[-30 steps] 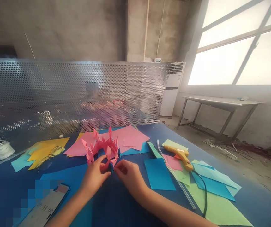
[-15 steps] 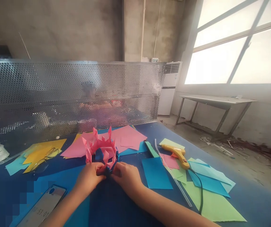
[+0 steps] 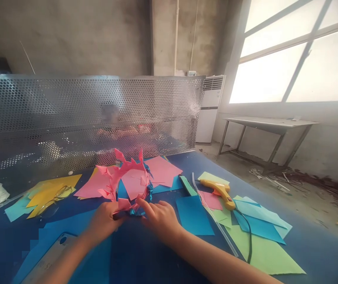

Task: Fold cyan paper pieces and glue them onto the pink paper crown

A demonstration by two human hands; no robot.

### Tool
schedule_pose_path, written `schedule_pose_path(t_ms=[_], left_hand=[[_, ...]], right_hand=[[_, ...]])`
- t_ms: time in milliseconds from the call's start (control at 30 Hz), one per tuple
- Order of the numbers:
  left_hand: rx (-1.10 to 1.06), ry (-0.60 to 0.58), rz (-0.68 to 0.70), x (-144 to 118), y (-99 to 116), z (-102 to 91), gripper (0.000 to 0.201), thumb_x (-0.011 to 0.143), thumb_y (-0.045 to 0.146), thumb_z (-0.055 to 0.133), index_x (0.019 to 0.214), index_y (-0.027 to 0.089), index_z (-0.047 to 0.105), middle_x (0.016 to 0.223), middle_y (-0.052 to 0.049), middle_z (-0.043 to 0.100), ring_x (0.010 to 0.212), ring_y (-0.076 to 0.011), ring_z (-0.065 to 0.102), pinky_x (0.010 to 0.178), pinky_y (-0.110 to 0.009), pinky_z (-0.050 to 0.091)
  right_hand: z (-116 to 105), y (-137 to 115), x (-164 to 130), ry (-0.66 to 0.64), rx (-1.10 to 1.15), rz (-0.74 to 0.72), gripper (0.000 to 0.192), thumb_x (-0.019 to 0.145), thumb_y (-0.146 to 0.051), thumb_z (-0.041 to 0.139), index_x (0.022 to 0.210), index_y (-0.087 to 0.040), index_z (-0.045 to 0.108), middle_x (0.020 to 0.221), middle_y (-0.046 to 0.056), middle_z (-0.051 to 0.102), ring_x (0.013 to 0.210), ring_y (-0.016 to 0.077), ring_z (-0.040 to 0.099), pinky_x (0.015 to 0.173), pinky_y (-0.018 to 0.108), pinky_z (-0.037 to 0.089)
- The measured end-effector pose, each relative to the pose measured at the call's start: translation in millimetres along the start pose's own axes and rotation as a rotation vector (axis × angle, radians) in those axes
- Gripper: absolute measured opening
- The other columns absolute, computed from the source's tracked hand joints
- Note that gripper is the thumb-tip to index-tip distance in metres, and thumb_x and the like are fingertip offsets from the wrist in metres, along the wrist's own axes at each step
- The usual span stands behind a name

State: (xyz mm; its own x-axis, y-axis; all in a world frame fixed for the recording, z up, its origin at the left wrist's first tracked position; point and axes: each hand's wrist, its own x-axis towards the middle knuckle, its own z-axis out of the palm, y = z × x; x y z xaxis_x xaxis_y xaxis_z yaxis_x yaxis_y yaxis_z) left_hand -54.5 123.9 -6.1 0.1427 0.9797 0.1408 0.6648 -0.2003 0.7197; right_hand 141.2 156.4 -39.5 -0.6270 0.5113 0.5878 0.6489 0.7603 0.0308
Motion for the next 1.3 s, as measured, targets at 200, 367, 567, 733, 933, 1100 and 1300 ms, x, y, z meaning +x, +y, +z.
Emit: schedule_pose_path(t_ms=[200, 367, 567, 733, 933, 1100, 1300], left_hand=[[0.05, 0.009, 0.125, -1, -2, -4.2, 0.024, 0.079, 0.03, 0.057, 0.096, 0.029, 0.074, 0.098, 0.0, 0.075, 0.087, -0.022, 0.069, 0.075, -0.027, 0.052], [0.215, 0.047, 0.223, -1, -3, 1.9, 0.027, 0.083, 0.029, 0.051, 0.096, 0.03, 0.074, 0.1, 0.0, 0.075, 0.089, -0.0223, 0.07, 0.079, -0.029, 0.052], [0.421, 0.109, 0.338, -4, 0, 12.2, 0.03, 0.084, 0.021, 0.047, 0.098, 0.029, 0.072, 0.093, -0.001, 0.076, 0.078, -0.0207, 0.072, 0.065, -0.025, 0.052], [0.562, 0.217, 0.453, -6, 3, 16.5, 0.034, 0.088, 0.017, 0.041, 0.106, 0.026, 0.068, 0.085, -0.002, 0.077, 0.061, -0.0178, 0.07, 0.056, -0.024, 0.048], [0.64, 0.397, 0.569, -10, 5, 17.1, 0.031, 0.09, 0.018, 0.044, 0.114, 0.026, 0.063, 0.079, -0.002, 0.075, 0.054, -0.0154, 0.065, 0.053, -0.023, 0.044], [0.514, 0.568, 0.605, -14, -3, 20.0, 0.035, 0.084, 0.013, 0.056, 0.113, 0.034, 0.059, 0.105, -0.002, 0.069, 0.074, -0.0138, 0.066, 0.064, -0.022, 0.044], [0.117, 0.96, 0.375, -10, -9, 33.9, 0.045, 0.064, 0.032, 0.08, 0.094, 0.025, 0.049, 0.097, -0.004, 0.048, 0.089, -0.0214, 0.051, 0.083, -0.036, 0.043]], right_hand=[[-2, -4, -2, 0.004, -0.047, -0.025, 0.032, 0.087, -0.015, 0.052, 0.119, -0.021, 0.055, 0.065, 0.001, 0.07, 0.053, 0.0141, 0.063, 0.053, 0.03, 0.028], [0, -8, 0, -0.055, -0.04, 0.052, 0.028, 0.079, -0.007, 0.057, 0.106, -0.016, 0.059, 0.064, 0.003, 0.071, 0.053, 0.0161, 0.065, 0.051, 0.029, 0.028], [-2, -9, 5, -0.113, 0.041, 0.162, 0.021, 0.078, -0.022, 0.066, 0.097, -0.018, 0.06, 0.069, 0.002, 0.074, 0.056, 0.0182, 0.068, 0.05, 0.026, 0.031], [-7, -7, 6, -0.092, 0.118, 0.239, 0.006, 0.083, -0.024, 0.062, 0.088, -0.021, 0.063, 0.074, 0.002, 0.075, 0.065, 0.0191, 0.071, 0.055, 0.024, 0.037], [-7, -4, 6, -0.012, 0.203, 0.289, 0.015, 0.083, -0.02, 0.057, 0.093, -0.024, 0.068, 0.085, 0.002, 0.076, 0.073, 0.0189, 0.071, 0.063, 0.024, 0.041], [-11, -5, 5, 0.047, 0.263, 0.355, 0.015, 0.081, -0.02, 0.061, 0.091, -0.026, 0.07, 0.078, 0.0, 0.075, 0.067, 0.0172, 0.068, 0.06, 0.023, 0.04], [-13, -6, 5, 0.081, 0.339, 0.448, 0.015, 0.074, -0.017, 0.063, 0.084, -0.024, 0.071, 0.054, -0.002, 0.066, 0.052, 0.015, 0.059, 0.053, 0.022, 0.034]])
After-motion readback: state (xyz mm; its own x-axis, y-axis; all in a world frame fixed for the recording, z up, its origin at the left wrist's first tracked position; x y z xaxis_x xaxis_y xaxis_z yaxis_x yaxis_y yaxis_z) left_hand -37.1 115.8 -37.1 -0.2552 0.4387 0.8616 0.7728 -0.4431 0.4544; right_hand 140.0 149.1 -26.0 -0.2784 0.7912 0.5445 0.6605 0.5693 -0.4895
